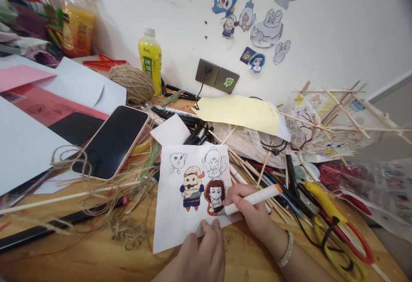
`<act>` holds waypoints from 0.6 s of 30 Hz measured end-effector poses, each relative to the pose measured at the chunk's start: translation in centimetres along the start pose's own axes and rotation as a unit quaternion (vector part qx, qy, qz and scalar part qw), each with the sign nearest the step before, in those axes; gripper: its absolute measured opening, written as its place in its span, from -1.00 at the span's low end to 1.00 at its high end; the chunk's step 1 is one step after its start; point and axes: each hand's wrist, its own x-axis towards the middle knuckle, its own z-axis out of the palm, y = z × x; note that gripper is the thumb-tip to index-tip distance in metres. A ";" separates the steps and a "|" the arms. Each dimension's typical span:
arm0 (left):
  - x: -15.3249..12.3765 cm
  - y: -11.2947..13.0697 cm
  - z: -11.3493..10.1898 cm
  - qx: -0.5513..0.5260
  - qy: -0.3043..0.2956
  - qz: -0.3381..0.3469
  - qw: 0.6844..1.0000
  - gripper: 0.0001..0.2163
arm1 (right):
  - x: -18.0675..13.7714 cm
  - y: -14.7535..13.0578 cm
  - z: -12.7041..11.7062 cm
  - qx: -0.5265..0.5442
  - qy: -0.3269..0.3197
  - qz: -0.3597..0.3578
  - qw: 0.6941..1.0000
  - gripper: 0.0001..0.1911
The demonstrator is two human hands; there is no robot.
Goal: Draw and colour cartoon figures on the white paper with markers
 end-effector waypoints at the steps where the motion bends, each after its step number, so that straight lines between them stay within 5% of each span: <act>1: 0.0 0.0 0.0 0.000 0.002 0.000 1.000 -0.72 | 0.0 0.0 0.0 0.007 0.005 -0.005 1.000 -0.77; 18: 0.0 -0.1 0.0 0.001 0.009 -0.003 1.000 -0.71 | 0.2 0.4 -0.6 0.040 -0.005 0.012 0.999 -0.79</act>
